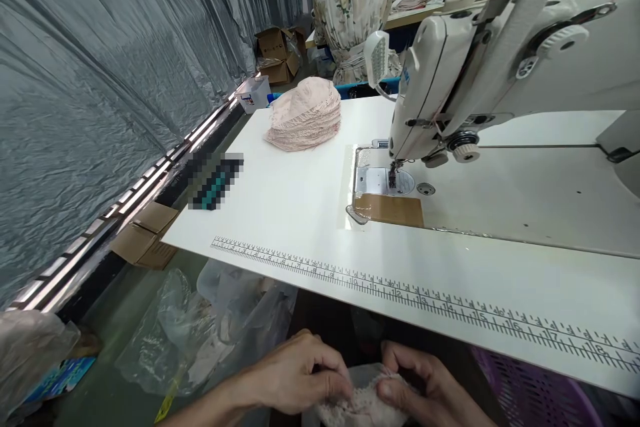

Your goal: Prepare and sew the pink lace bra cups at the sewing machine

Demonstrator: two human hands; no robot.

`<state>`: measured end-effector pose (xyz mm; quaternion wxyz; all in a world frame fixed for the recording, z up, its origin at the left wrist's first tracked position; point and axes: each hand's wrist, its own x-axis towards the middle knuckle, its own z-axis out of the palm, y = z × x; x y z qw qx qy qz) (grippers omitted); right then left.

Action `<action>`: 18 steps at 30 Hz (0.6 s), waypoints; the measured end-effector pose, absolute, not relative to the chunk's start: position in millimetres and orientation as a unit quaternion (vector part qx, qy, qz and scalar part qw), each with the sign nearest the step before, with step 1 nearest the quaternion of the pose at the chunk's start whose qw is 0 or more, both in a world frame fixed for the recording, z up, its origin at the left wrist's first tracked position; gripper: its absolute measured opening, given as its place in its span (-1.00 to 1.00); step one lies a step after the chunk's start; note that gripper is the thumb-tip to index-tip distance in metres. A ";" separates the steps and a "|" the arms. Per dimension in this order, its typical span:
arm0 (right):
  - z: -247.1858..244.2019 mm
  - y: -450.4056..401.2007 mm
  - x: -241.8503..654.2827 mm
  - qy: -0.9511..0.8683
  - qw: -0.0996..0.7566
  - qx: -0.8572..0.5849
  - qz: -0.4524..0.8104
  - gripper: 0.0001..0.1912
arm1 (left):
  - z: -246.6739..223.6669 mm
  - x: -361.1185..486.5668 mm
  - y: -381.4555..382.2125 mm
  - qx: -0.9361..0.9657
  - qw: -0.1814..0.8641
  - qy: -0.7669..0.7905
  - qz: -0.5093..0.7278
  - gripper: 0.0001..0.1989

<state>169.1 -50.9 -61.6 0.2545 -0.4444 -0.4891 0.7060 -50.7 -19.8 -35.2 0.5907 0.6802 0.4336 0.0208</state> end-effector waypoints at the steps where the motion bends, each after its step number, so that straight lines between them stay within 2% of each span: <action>1: -62.9 -51.5 169.4 -0.493 0.255 -0.444 0.703 -0.48 | -37.2 -51.7 -18.6 0.682 0.600 0.417 0.031 -0.73; 3: -65.2 -52.8 169.7 -0.499 0.254 -0.444 0.699 -0.51 | -40.3 -53.7 -16.9 0.671 0.623 0.399 0.049 -0.67; 5: -67.2 -54.2 170.2 -0.501 0.252 -0.445 0.698 -0.53 | -40.7 -55.5 -16.8 0.659 0.629 0.410 0.044 -0.72; 8: -69.3 -56.3 171.3 -0.496 0.245 -0.447 0.703 -0.55 | -38.0 -57.7 -18.7 0.704 0.548 0.452 0.006 -0.82; 11: -69.5 -57.8 172.4 -0.493 0.243 -0.438 0.712 -0.55 | -36.1 -58.6 -20.1 0.750 0.476 0.459 -0.005 -0.67; 13: -68.6 -57.8 172.8 -0.493 0.243 -0.437 0.712 -0.56 | -35.7 -58.0 -19.4 0.735 0.508 0.449 0.013 -0.66; 18: -67.5 -54.4 171.3 -0.494 0.238 -0.435 0.714 -0.56 | -31.7 -51.5 -16.8 0.605 0.671 0.427 0.041 -0.68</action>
